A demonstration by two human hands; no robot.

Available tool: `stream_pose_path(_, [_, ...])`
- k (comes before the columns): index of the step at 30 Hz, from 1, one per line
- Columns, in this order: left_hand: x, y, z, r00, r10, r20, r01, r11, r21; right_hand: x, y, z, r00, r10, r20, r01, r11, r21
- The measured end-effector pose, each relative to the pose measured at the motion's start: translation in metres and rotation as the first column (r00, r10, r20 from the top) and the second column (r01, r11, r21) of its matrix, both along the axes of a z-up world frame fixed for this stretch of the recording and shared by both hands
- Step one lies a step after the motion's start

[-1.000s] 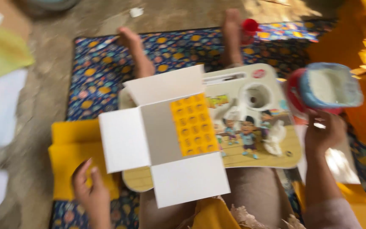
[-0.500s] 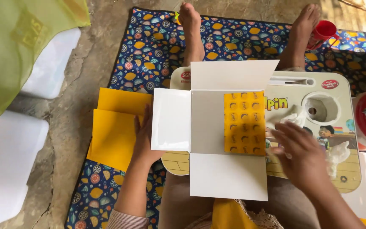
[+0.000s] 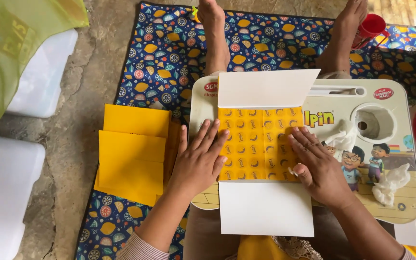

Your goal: The person sits on the floor with a children's lap tray and glues white cardboard sheets onto yellow paper envelopes. They brush white glue from a plastic container onto the cardboard, press the pieces together with their hands, and set finished pieces aside with a stack of yellow envelopes.

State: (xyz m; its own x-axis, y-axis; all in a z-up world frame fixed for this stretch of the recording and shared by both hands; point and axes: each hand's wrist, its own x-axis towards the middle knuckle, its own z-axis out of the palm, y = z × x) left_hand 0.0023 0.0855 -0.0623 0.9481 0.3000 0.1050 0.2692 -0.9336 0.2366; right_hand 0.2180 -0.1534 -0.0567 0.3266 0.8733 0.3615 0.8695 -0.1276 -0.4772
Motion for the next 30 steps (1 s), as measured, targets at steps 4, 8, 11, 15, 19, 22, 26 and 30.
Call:
stream_pose_path(4, [0.012, 0.001, 0.003, 1.000, -0.013, 0.018, 0.013, 1.000, 0.017, 0.000, -0.001, -0.004, 1.000, 0.002, 0.019, -0.002, 1.000, 0.004])
stream_pose_path(8, [0.036, 0.005, 0.000, 0.996, -0.090, 0.004, 0.090, 0.996, 0.018, 0.001, 0.002, -0.005, 0.998, -0.007, 0.062, 0.006, 1.000, 0.009])
stream_pose_path(11, [0.052, 0.003, 0.002, 0.990, -0.128, -0.052, 0.129, 0.991, 0.030, -0.001, 0.000, -0.008, 0.997, -0.005, 0.081, 0.005, 1.000, 0.005])
stream_pose_path(15, [0.063, 0.003, 0.000, 0.985, -0.164, -0.052, 0.164, 0.986, 0.002, 0.000, 0.000, -0.009, 0.995, -0.012, 0.097, 0.012, 1.000, 0.001])
stream_pose_path(19, [0.060, 0.002, 0.010, 0.986, -0.158, -0.057, 0.158, 0.987, 0.011, -0.005, 0.006, 0.001, 0.996, -0.023, 0.081, 0.029, 0.997, -0.069])
stream_pose_path(22, [0.059, -0.001, 0.011, 0.984, -0.154, -0.095, 0.158, 0.987, 0.036, -0.015, 0.023, 0.004, 0.955, 0.044, 0.293, 0.001, 0.989, -0.151])
stream_pose_path(26, [0.060, 0.000, 0.018, 0.986, -0.127, -0.109, 0.134, 0.989, 0.060, -0.006, 0.066, 0.001, 0.933, 0.103, 0.345, -0.005, 0.961, -0.276])
stream_pose_path(30, [0.064, 0.002, 0.004, 0.991, -0.110, -0.070, 0.114, 0.991, 0.063, 0.001, 0.081, -0.012, 0.908, 0.127, 0.399, 0.040, 0.922, -0.385])
